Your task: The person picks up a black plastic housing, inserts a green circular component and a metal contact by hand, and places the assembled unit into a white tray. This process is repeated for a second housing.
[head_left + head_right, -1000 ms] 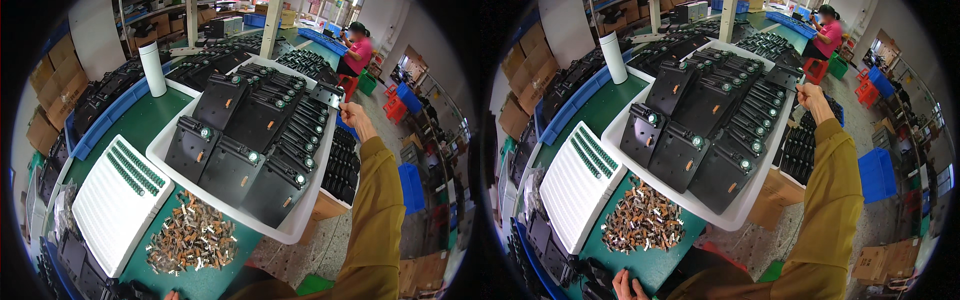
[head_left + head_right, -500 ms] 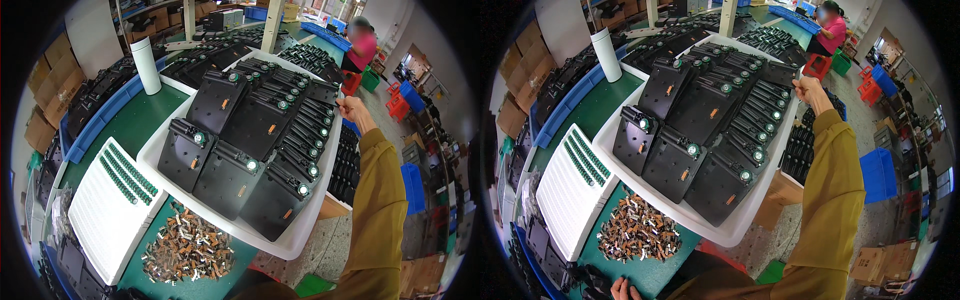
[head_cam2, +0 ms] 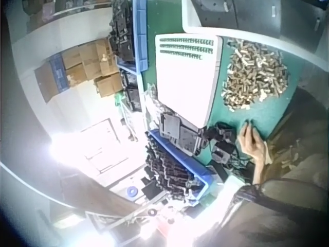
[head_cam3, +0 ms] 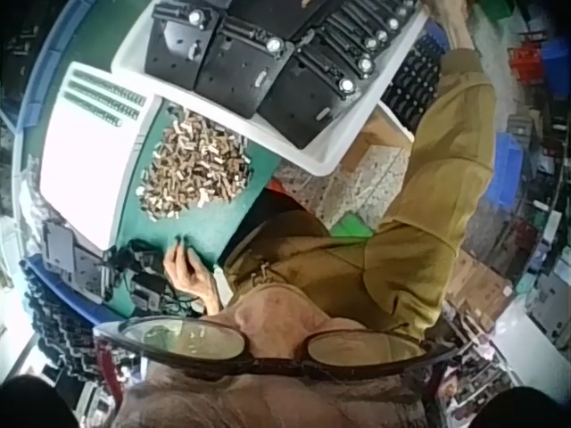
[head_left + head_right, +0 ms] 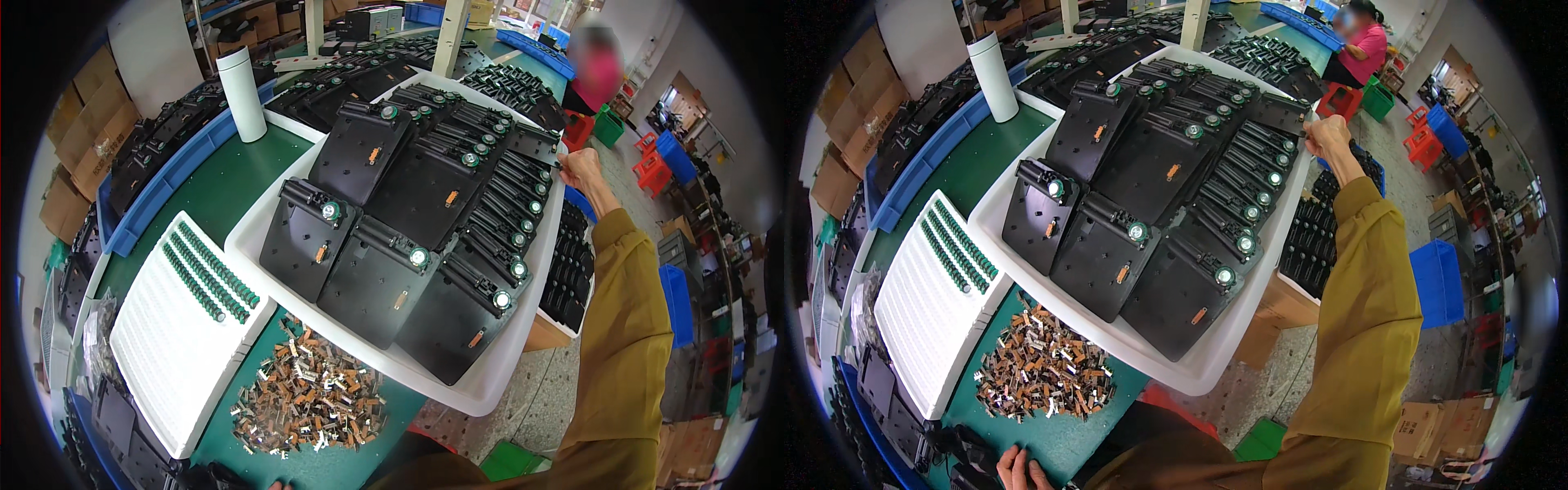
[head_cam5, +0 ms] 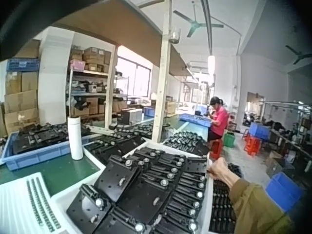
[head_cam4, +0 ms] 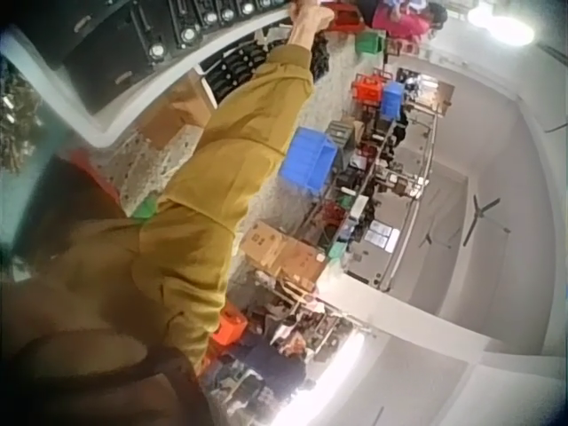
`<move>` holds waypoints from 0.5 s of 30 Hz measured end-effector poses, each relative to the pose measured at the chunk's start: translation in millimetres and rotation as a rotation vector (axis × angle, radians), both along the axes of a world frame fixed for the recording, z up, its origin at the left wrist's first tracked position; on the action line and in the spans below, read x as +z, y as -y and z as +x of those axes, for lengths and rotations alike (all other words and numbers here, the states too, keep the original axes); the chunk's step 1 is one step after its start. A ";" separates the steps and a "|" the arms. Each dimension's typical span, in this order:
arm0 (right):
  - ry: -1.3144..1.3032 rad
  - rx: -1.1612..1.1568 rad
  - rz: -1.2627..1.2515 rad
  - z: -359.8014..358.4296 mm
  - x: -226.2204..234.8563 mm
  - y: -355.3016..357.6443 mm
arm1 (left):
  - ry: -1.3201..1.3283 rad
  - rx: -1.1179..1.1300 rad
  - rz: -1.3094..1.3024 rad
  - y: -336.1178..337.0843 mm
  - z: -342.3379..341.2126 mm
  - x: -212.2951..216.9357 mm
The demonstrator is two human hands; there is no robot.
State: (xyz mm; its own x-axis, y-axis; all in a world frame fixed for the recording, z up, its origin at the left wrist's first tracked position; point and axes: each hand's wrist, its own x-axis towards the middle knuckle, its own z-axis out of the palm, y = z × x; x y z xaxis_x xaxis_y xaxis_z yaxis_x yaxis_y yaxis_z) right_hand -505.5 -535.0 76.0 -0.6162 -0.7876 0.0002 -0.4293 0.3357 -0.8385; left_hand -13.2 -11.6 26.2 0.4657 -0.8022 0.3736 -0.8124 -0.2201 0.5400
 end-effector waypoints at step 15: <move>-0.118 0.631 -0.551 171.8 91.0 -120.7 | -0.138 -0.067 -0.064 3.4 4.7 -11.4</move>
